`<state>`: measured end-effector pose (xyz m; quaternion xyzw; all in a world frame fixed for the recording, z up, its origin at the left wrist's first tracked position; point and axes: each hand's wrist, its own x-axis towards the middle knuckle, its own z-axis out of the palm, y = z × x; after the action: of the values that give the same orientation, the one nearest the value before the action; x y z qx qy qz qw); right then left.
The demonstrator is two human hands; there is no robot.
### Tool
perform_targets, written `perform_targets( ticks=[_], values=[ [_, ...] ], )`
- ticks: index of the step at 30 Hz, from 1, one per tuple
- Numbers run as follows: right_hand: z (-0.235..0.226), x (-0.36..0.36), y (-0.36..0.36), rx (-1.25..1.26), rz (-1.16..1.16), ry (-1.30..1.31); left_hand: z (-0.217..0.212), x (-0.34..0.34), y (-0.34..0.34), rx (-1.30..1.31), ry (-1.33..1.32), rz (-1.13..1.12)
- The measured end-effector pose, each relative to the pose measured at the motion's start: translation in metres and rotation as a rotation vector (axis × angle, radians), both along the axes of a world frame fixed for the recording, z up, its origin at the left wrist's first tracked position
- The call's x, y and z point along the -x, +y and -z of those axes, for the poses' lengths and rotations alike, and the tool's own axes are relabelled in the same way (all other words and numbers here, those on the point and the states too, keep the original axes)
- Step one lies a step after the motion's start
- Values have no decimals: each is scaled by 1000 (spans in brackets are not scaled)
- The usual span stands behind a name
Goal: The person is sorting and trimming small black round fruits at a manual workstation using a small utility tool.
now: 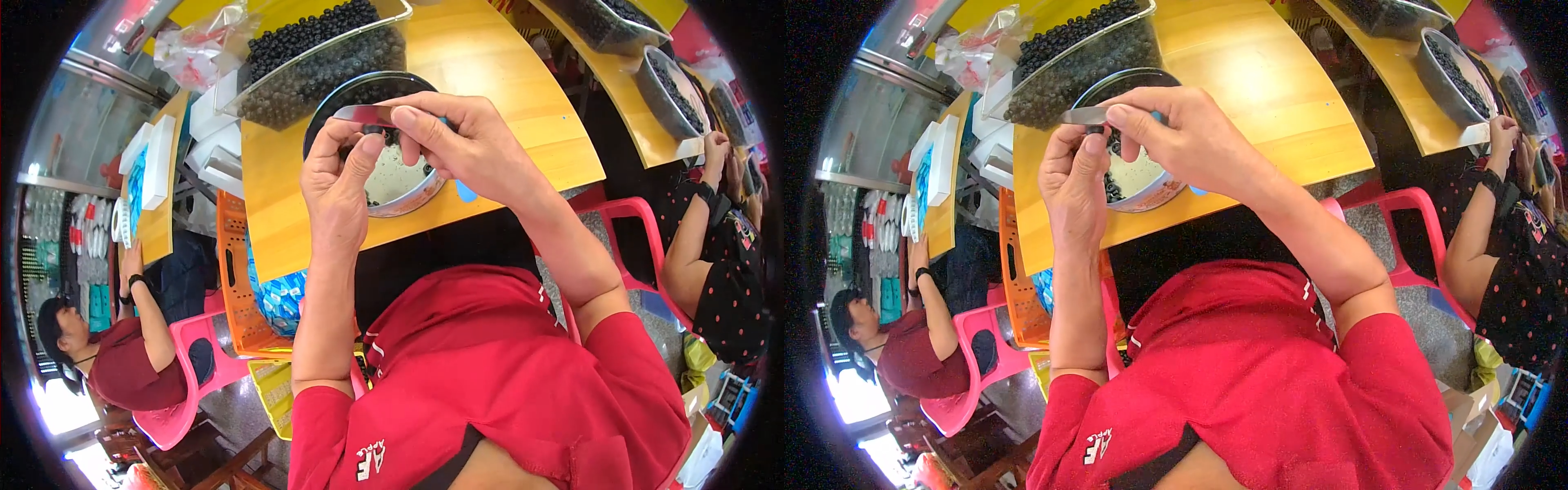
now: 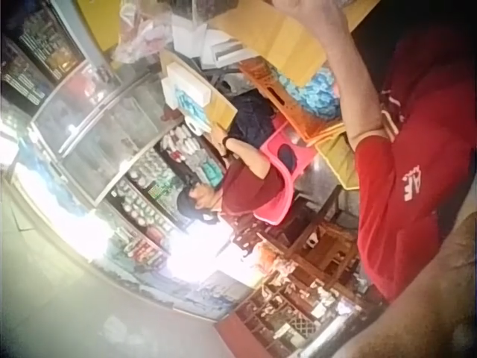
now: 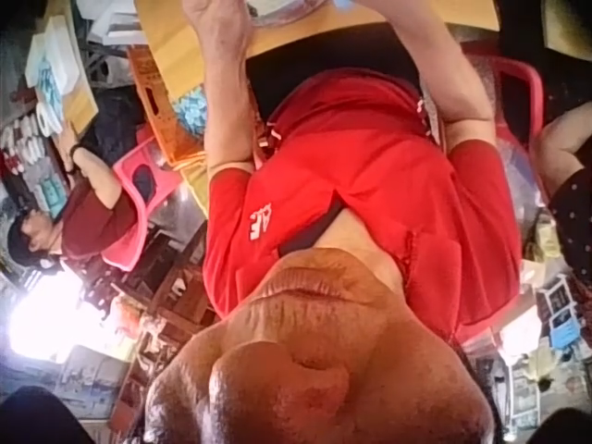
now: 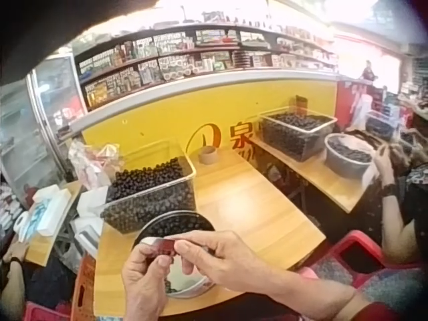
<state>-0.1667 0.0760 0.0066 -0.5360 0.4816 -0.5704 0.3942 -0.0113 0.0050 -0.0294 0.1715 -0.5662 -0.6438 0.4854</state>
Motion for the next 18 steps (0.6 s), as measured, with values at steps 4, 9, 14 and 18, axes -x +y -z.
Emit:
perform_targets(
  ticks=[4, 9, 14, 18],
  values=[
    [0, 1, 1, 21, -16, 18, -1, 2, 2, -31, 19, -24],
    [7, 3, 0, 82, 13, 60, 0, 2, 0, -16, 62, 38],
    [8, 1, 2, 137, 28, 69, 3, -3, 1, -41, 80, 68],
    [11, 0, 0, 105, 41, 35, 0, -6, -1, -57, 43, 101]
  ],
)
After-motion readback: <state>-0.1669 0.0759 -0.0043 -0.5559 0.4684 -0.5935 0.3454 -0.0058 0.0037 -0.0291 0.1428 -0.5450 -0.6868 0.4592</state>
